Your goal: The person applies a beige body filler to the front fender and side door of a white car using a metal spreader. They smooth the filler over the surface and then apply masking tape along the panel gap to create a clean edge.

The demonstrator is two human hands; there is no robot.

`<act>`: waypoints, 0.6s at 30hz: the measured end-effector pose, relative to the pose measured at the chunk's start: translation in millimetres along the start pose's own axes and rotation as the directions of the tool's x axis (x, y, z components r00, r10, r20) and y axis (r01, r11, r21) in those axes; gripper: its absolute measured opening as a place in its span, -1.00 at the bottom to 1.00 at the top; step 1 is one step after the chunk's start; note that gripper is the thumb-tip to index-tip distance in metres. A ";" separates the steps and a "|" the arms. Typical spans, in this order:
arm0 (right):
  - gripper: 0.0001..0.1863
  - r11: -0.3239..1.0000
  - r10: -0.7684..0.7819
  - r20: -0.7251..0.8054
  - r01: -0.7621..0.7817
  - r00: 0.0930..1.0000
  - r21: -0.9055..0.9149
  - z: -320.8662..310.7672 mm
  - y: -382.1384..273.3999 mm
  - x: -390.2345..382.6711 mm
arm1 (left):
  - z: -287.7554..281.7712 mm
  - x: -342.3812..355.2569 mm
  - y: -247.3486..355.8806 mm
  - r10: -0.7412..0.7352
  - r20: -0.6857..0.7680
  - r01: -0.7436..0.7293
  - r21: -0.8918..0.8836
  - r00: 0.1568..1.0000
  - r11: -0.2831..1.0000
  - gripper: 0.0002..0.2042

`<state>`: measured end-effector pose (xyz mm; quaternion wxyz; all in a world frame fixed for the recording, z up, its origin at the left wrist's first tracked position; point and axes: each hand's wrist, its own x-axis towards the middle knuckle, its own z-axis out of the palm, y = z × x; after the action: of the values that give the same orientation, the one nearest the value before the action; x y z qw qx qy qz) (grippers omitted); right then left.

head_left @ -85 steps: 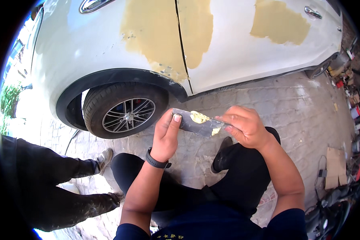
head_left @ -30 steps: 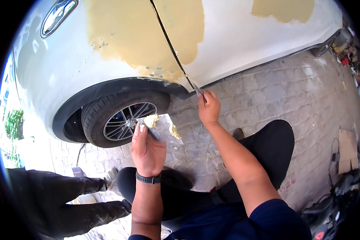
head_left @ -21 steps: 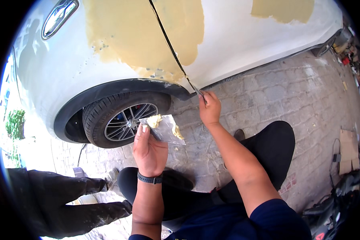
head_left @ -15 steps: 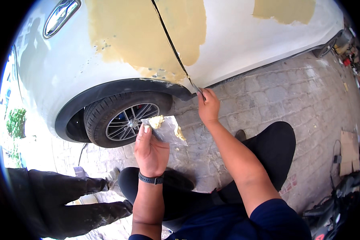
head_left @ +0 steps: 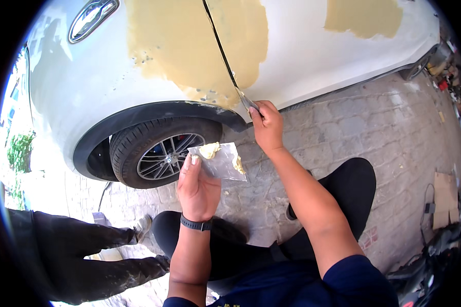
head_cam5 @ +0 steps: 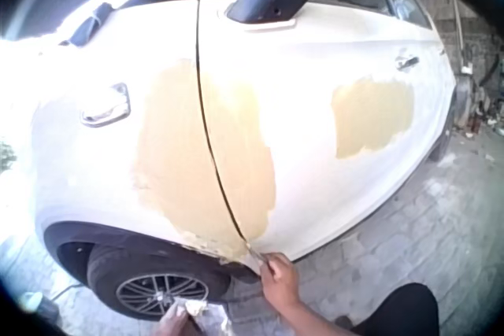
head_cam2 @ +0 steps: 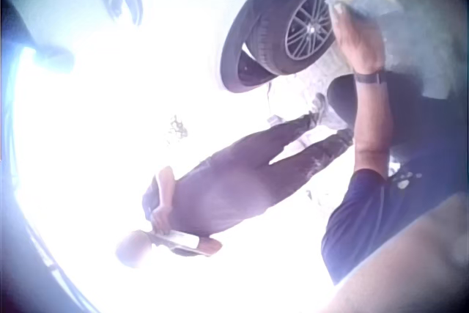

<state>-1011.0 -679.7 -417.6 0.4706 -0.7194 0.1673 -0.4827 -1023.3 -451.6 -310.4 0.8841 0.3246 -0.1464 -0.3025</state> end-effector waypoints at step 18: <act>-0.68 0.605 0.098 0.219 -0.233 0.971 0.761 -130.2 -178.4 -67.2 | 13.1 -28.8 -8.9 0.031 0.122 -0.080 0.419 0.992 0.904 -0.79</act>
<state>-1192.2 -610.7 -292.2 0.7905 -0.4594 -0.0304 -0.4039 -1055.5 -445.3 -308.3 0.7913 0.4869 -0.2671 -0.2560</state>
